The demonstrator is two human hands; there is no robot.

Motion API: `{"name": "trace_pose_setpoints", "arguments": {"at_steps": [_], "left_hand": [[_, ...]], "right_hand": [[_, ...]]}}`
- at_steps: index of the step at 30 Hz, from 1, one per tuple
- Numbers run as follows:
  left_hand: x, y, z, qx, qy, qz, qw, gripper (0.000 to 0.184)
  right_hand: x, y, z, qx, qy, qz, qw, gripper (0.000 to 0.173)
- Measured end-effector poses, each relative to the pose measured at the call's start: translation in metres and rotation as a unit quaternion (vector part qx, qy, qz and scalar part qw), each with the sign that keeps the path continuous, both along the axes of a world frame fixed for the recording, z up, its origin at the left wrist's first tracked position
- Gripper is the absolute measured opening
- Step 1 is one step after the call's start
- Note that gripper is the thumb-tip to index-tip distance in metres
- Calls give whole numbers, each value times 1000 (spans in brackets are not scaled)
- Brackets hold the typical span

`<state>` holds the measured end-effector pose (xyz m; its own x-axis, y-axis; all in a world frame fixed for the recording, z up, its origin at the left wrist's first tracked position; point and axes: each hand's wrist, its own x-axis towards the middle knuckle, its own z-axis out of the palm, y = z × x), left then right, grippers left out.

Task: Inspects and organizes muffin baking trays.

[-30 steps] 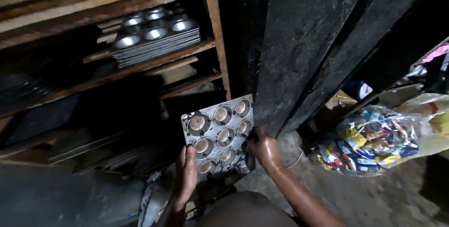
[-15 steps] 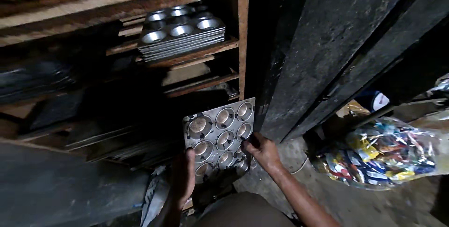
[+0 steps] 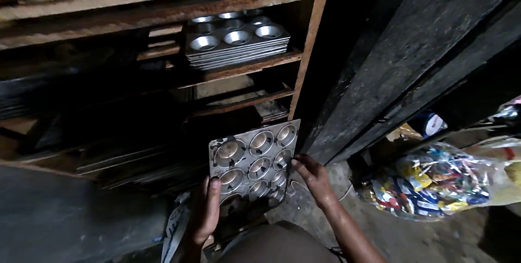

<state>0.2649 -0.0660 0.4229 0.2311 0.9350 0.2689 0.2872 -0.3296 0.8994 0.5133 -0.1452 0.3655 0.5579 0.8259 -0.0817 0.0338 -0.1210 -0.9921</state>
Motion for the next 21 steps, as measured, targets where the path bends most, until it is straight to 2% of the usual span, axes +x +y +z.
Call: {"name": "trace_pose_setpoints", "arguments": {"at_steps": [1, 3, 7, 11, 13, 15, 18, 21], "left_hand": [[-2, 1, -1, 7, -9, -8, 1000, 93], [-6, 3, -3, 30, -26, -38, 998, 83], [-11, 8, -9, 96, -27, -82, 992, 65], [-16, 14, -13, 135, -18, -90, 987, 60], [-17, 15, -13, 141, -20, -89, 986, 59], [-19, 16, -12, 141, -22, -90, 986, 59], [-23, 20, -11, 136, -28, -93, 986, 57], [-26, 23, -12, 145, -28, -91, 985, 56]], "right_hand": [[-3, 1, 5, 7, 39, 8, 999, 42], [-11, 6, 9, 8, 48, 15, 999, 47], [-22, 15, 11, -39, -44, -2, 998, 58], [-25, 19, 14, -103, -149, -13, 983, 52], [-26, 21, 13, -98, -180, -22, 979, 49], [-26, 22, 10, -74, -166, -10, 983, 53], [-27, 24, 12, -59, -117, 27, 991, 72], [-30, 28, 18, -91, -142, 21, 986, 69]]}}
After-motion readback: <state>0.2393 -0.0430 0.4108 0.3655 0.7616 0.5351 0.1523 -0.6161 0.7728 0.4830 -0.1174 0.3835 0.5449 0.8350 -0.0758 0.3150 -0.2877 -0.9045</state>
